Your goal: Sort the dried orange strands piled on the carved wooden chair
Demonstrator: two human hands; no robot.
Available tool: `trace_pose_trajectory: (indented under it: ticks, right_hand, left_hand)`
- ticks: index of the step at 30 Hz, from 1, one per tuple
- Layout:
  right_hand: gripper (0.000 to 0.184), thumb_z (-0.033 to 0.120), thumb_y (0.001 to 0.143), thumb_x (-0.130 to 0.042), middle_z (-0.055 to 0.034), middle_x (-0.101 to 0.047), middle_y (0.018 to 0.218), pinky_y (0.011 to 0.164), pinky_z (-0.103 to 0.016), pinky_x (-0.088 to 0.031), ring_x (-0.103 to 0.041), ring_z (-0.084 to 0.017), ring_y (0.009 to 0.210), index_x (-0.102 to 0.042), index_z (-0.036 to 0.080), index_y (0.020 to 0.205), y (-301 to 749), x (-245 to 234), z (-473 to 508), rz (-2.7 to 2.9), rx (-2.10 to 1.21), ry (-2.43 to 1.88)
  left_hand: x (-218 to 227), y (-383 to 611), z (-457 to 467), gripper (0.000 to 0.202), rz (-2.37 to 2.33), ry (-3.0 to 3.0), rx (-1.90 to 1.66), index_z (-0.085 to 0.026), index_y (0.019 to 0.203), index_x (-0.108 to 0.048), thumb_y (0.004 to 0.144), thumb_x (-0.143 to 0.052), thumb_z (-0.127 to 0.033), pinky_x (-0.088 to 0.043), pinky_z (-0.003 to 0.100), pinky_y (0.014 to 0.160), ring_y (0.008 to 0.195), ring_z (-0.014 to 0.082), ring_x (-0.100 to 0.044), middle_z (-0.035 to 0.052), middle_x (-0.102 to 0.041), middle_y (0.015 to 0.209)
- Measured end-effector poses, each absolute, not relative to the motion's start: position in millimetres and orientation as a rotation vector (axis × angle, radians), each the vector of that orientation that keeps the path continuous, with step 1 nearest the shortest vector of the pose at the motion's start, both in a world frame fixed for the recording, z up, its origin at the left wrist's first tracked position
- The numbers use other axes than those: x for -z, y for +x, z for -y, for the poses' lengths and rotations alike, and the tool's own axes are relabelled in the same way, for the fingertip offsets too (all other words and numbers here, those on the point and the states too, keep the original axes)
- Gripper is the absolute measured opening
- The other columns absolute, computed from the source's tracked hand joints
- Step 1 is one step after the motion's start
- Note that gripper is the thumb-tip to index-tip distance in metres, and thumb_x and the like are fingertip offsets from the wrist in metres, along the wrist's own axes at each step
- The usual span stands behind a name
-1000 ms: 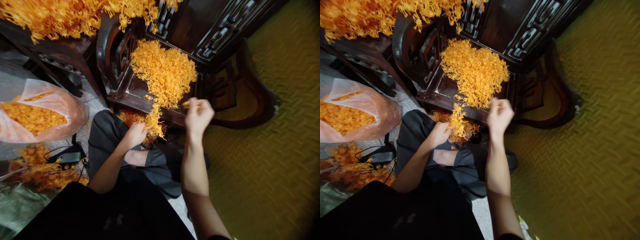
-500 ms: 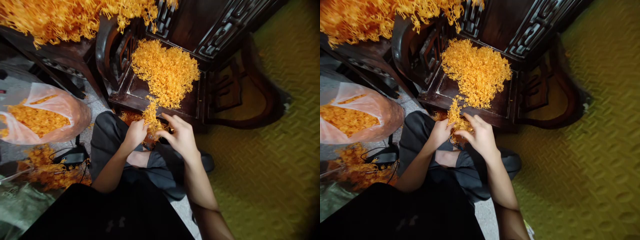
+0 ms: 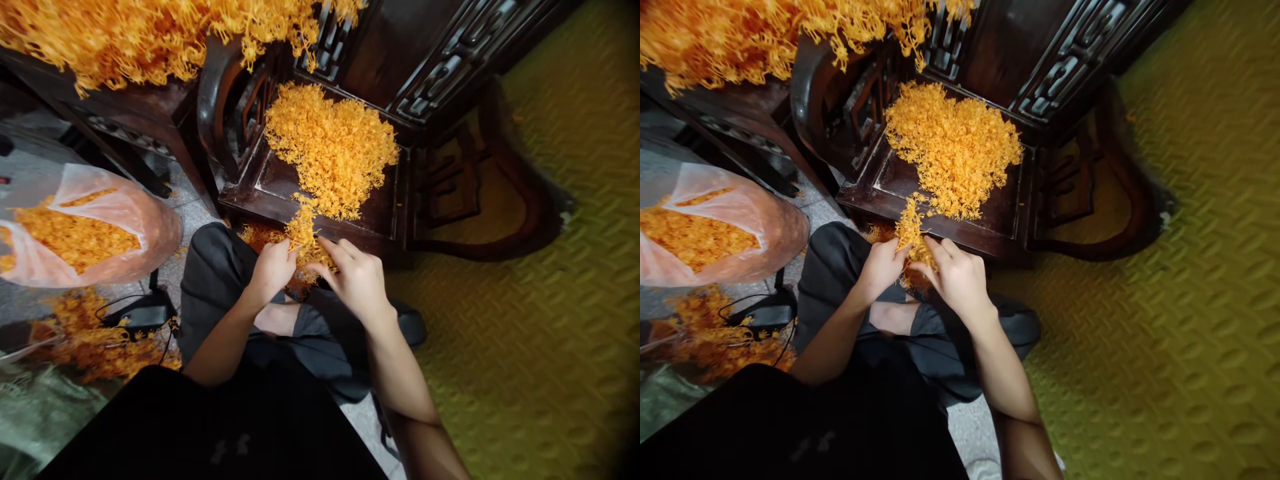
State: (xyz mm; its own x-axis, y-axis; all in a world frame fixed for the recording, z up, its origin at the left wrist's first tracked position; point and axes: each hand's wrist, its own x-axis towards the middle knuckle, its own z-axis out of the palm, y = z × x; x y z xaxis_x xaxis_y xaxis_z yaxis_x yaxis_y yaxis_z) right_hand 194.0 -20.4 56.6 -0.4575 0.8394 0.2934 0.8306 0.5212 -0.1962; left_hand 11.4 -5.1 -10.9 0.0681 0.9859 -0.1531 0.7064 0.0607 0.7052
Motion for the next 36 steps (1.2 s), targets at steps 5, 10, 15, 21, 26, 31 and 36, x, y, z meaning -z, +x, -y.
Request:
trace_pose_trajectory:
  ticks: [5,10,15,21,26,31,36]
  right_hand:
    - [0.027,0.035,0.102,-0.060,-0.0027,-0.065,0.068,0.056,-0.027,-0.045,-0.061,-0.014,0.061,-0.067,0.021,0.080,194.9,-75.7,15.4,1.973,0.117,-1.275]
    - [0.042,0.050,0.099,-0.060,0.0023,-0.050,0.063,0.034,-0.024,-0.025,-0.037,-0.008,0.039,-0.048,0.023,0.069,207.3,-115.2,-6.4,1.115,-0.343,-1.089]
    - [0.036,0.056,0.091,-0.068,-0.0071,-0.071,0.094,0.042,-0.023,-0.041,-0.062,-0.012,0.062,-0.066,0.021,0.095,211.3,-81.3,-28.0,1.215,-1.096,-1.190]
    - [0.058,0.072,0.088,-0.064,0.0060,-0.037,0.063,0.043,-0.025,-0.017,-0.026,-0.008,0.048,-0.074,0.019,0.110,199.0,-44.8,-50.3,1.162,-1.262,-1.253]
    - [0.061,0.076,0.078,-0.073,0.0073,-0.031,0.054,0.048,-0.026,-0.019,-0.023,-0.007,0.050,-0.074,0.015,0.080,200.6,-54.6,-59.2,1.559,-1.365,-1.371]
    - [0.058,0.073,0.075,-0.078,0.0079,-0.033,0.050,0.044,-0.025,-0.016,-0.023,-0.006,0.044,-0.060,0.019,0.067,217.8,-53.2,-73.7,1.420,-1.201,-1.401]
    - [0.059,0.079,0.085,-0.063,0.0042,-0.050,0.060,0.038,-0.021,-0.019,-0.032,-0.006,0.041,-0.050,0.022,0.073,225.8,-50.4,-80.4,1.067,-1.052,-1.292]
  left_hand:
    - [31.3,12.7,6.1,0.021,-1.759,1.766,-0.429,-0.018,0.095,-0.072,0.097,-0.052,-0.024,-0.050,0.032,0.083,0.090,0.0261,-0.074,0.0150,-0.078,0.092]
    - [54.3,4.4,-1.0,0.030,-1.769,1.627,-0.524,-0.018,0.077,-0.068,0.100,-0.053,-0.032,-0.047,0.029,0.075,0.082,0.0231,-0.072,0.0127,-0.075,0.081]
    - [42.8,7.0,-6.0,0.034,-1.633,1.480,-0.694,-0.020,0.064,-0.056,0.095,-0.059,-0.035,-0.040,0.028,0.066,0.067,0.0176,-0.060,0.0048,-0.063,0.065]
    - [26.9,16.4,7.6,0.045,-0.947,0.882,-0.652,-0.021,0.069,-0.043,0.086,-0.069,-0.054,-0.019,0.021,0.047,0.046,0.0056,-0.028,-0.0086,-0.033,0.056]
    - [21.0,18.3,12.3,0.054,-0.670,0.700,-0.575,-0.021,0.070,-0.042,0.072,-0.083,-0.056,-0.011,0.019,0.044,0.045,0.0019,-0.018,-0.0125,-0.027,0.055]
    - [23.9,13.7,17.2,0.054,-0.650,0.707,-0.566,-0.019,0.068,-0.043,0.073,-0.085,-0.053,-0.013,0.018,0.043,0.045,0.0012,-0.022,-0.0111,-0.030,0.055]
    - [25.1,9.9,19.9,0.060,-0.635,0.586,-0.537,-0.021,0.065,-0.034,0.063,-0.091,-0.041,-0.012,0.016,0.044,0.045,-0.0001,-0.023,-0.0107,-0.032,0.057]
